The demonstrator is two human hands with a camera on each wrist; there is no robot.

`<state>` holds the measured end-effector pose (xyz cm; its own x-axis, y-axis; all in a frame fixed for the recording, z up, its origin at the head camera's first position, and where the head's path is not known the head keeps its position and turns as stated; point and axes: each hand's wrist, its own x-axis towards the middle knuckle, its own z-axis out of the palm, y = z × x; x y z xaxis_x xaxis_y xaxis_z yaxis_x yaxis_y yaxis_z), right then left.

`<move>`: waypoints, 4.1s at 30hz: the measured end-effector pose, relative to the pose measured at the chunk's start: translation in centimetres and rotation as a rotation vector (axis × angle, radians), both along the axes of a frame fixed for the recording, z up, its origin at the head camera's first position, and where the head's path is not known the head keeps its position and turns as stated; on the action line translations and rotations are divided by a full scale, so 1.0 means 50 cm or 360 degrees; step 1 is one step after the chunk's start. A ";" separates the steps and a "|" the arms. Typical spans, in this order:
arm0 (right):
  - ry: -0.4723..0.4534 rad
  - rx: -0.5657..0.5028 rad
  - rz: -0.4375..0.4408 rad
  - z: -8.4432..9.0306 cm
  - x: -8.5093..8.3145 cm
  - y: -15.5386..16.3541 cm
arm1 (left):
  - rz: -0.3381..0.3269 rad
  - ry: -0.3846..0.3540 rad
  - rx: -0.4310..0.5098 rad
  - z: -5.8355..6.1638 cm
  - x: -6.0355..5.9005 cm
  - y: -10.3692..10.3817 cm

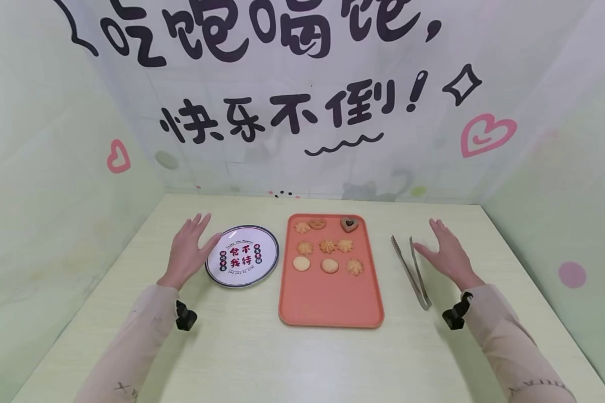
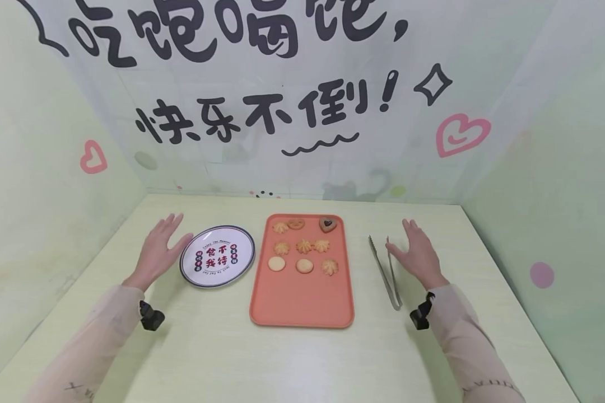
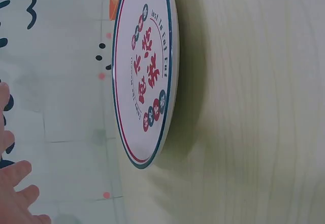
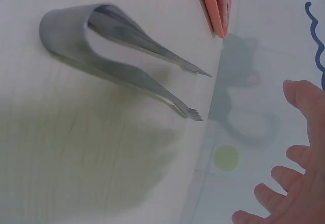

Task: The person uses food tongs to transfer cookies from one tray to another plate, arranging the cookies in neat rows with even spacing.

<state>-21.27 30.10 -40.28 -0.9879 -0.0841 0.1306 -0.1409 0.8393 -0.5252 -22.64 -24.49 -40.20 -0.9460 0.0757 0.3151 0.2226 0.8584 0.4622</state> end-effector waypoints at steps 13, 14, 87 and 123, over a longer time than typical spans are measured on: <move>-0.0228 -0.0171 -0.0075 -0.033 0.015 0.014 | 0.0088 -0.0340 0.0413 -0.042 -0.008 -0.013; -0.0268 -0.0186 -0.0075 -0.035 0.015 0.013 | 0.0101 -0.0369 0.0444 -0.046 -0.006 -0.015; -0.0478 -0.0070 -0.0111 -0.077 -0.016 -0.029 | 0.0364 -0.0674 0.0844 -0.152 -0.044 -0.059; -0.0129 -0.0220 0.0044 -0.022 -0.053 -0.089 | 0.0361 -0.0689 0.0852 -0.152 -0.045 -0.063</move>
